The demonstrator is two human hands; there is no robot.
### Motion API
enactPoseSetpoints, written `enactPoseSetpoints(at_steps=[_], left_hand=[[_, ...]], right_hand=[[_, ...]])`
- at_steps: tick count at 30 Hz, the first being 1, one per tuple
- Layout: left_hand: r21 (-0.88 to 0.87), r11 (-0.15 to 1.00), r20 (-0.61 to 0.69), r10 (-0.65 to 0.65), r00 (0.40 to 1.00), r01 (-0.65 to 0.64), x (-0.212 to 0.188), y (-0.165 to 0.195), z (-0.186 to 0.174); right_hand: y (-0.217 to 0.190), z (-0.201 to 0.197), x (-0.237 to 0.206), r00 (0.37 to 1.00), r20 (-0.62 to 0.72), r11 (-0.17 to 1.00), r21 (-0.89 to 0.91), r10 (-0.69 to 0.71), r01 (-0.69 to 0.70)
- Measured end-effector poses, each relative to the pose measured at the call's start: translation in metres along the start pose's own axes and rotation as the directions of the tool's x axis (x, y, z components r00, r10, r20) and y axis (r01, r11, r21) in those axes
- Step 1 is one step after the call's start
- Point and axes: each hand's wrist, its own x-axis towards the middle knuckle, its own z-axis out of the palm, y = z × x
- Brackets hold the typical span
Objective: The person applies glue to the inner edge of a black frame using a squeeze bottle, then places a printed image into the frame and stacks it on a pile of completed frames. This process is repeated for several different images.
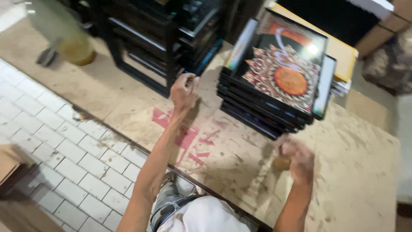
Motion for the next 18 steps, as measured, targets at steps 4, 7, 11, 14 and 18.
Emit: enactPoseSetpoints(at_steps=[4, 7, 11, 14, 18], left_hand=[[0.302, 0.931, -0.157, 0.262, 0.952, -0.206, 0.031, -0.029, -0.054], [0.344, 0.907, -0.072, 0.284, 0.956, -0.244, 0.059, -0.059, -0.057], [0.297, 0.932, 0.152, 0.17, 0.974, -0.209, 0.068, -0.099, -0.045], [0.313, 0.934, 0.309, 0.072, 0.948, -0.173, 0.065, -0.128, -0.04], [0.286, 0.954, 0.423, -0.044, 0.905, -0.087, 0.047, -0.158, -0.038]], right_hand=[[0.061, 0.031, -0.042, 0.911, -0.182, 0.911, -0.124, 0.369, -0.394], [0.087, 0.051, -0.073, 0.869, -0.277, 0.902, -0.021, 0.41, -0.432], [0.087, 0.079, -0.103, 0.854, -0.361, 0.921, 0.035, 0.373, -0.388], [0.079, 0.104, -0.122, 0.826, -0.42, 0.914, 0.017, 0.375, -0.406], [0.069, 0.136, -0.154, 0.839, -0.416, 0.918, -0.026, 0.351, -0.397]])
